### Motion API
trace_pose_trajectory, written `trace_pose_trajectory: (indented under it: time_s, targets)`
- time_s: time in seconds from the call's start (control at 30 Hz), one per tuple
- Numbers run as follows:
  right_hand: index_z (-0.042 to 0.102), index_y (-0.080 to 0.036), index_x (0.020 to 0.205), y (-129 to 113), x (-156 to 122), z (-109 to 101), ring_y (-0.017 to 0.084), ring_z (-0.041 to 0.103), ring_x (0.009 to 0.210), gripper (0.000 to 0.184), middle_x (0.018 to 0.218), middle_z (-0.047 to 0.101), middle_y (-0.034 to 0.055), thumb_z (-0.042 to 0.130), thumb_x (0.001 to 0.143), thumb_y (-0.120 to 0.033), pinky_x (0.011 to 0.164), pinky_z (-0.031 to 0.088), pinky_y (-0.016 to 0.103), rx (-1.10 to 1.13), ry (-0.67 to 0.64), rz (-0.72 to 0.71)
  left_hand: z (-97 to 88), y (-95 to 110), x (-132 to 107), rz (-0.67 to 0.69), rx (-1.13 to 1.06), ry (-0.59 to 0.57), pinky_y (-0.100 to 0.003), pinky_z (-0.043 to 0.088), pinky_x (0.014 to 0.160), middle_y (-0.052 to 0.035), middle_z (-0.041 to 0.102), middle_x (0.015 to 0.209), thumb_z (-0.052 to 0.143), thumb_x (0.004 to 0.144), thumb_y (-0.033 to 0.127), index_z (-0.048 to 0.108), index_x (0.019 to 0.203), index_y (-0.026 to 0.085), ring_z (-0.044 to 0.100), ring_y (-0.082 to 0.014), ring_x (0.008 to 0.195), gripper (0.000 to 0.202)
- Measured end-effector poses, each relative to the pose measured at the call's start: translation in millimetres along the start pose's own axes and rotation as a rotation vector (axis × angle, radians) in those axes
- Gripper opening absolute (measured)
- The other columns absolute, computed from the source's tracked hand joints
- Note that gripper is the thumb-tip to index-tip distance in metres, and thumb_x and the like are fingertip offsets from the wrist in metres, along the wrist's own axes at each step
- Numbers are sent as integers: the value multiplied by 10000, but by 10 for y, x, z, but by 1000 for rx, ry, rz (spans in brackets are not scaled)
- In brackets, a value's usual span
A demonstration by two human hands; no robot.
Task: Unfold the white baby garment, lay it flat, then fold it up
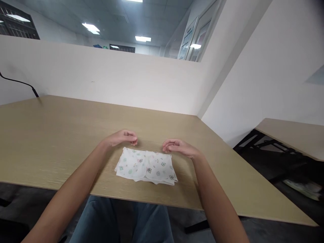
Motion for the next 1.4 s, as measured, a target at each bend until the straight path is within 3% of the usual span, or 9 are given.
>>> trace_pose_trajectory:
  time_s: [0.23, 0.47, 0.63, 0.8, 0.9, 1.03, 1.2, 1.33, 1.4]
  targets:
    - [806, -190, 1039, 172, 137, 77, 219, 655, 850, 503, 938, 738, 63, 868, 727, -578, 746, 506, 297, -272, -35, 132, 128, -118, 51, -22, 510, 21, -283, 451, 668, -56, 686, 915, 965, 468, 479, 802, 876, 243, 617, -233, 791, 499]
    - [721, -184, 809, 221, 187, 102, 143, 501, 684, 285, 744, 595, -26, 803, 786, -457, 619, 341, 263, -485, -69, 90, 139, -231, 96, -127, 681, -24, -279, 413, 645, -28, 653, 795, 832, 585, 492, 682, 750, 251, 599, -240, 752, 329]
    - [671, -188, 966, 135, 284, 147, 179, 571, 880, 120, 995, 673, 21, 670, 907, -293, 776, 408, 279, -649, 290, -27, -38, -287, 155, -139, 890, 214, -304, 431, 712, -40, 738, 869, 728, 667, 382, 754, 882, 256, 659, -270, 793, 250]
    - [616, -198, 1047, -142, 284, 226, 254, 569, 1006, 109, 1067, 652, 95, 532, 997, -246, 922, 437, 362, -801, 750, -277, -59, 108, 43, 191, 1046, 709, -402, 418, 952, -97, 727, 989, 607, 859, 329, 754, 964, 223, 649, -308, 1001, 209]
    - [585, -211, 999, -338, 128, 188, 272, 555, 1062, 160, 1061, 620, 106, 446, 973, -137, 961, 438, 389, -796, 966, -496, 48, 279, -24, 348, 1048, 749, -432, 370, 1022, -86, 700, 1016, 584, 866, 214, 731, 1028, 229, 619, -293, 1056, 219]
    - [606, -210, 985, -313, 66, 122, 269, 545, 1051, 273, 1049, 628, 85, 461, 849, -23, 950, 431, 391, -844, 759, -518, 169, 110, 69, 327, 1111, 541, -437, 360, 980, -97, 697, 1097, 537, 804, 65, 689, 994, 222, 590, -302, 1103, 289]
    - [687, -182, 904, 21, 163, 145, 238, 569, 1004, 300, 977, 668, 71, 498, 791, 22, 925, 422, 343, -854, 352, -273, 177, -254, 169, 169, 1112, 283, -400, 355, 888, -103, 698, 1078, 498, 802, 45, 666, 930, 221, 592, -294, 1081, 275]
    - [740, -190, 906, 113, 160, 192, 204, 603, 934, 142, 976, 699, 44, 665, 829, -98, 825, 426, 286, -766, 223, -94, 154, -268, 127, 48, 1020, 177, -367, 329, 901, -40, 709, 1002, 695, 794, 271, 662, 881, 218, 606, -262, 1016, 107]
    - [743, -194, 875, 102, 145, 211, 192, 604, 860, 99, 916, 705, 27, 747, 877, -292, 762, 418, 278, -710, 188, -35, 152, -240, 110, 12, 964, 162, -348, 316, 888, 0, 698, 898, 789, 755, 482, 644, 810, 204, 603, -227, 908, 318]
Point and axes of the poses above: each hand's wrist, its own x-axis towards the middle knuckle, its own z-axis out of the palm, y = z × x, the point moved 4 cm from there along x, towards the middle knuckle
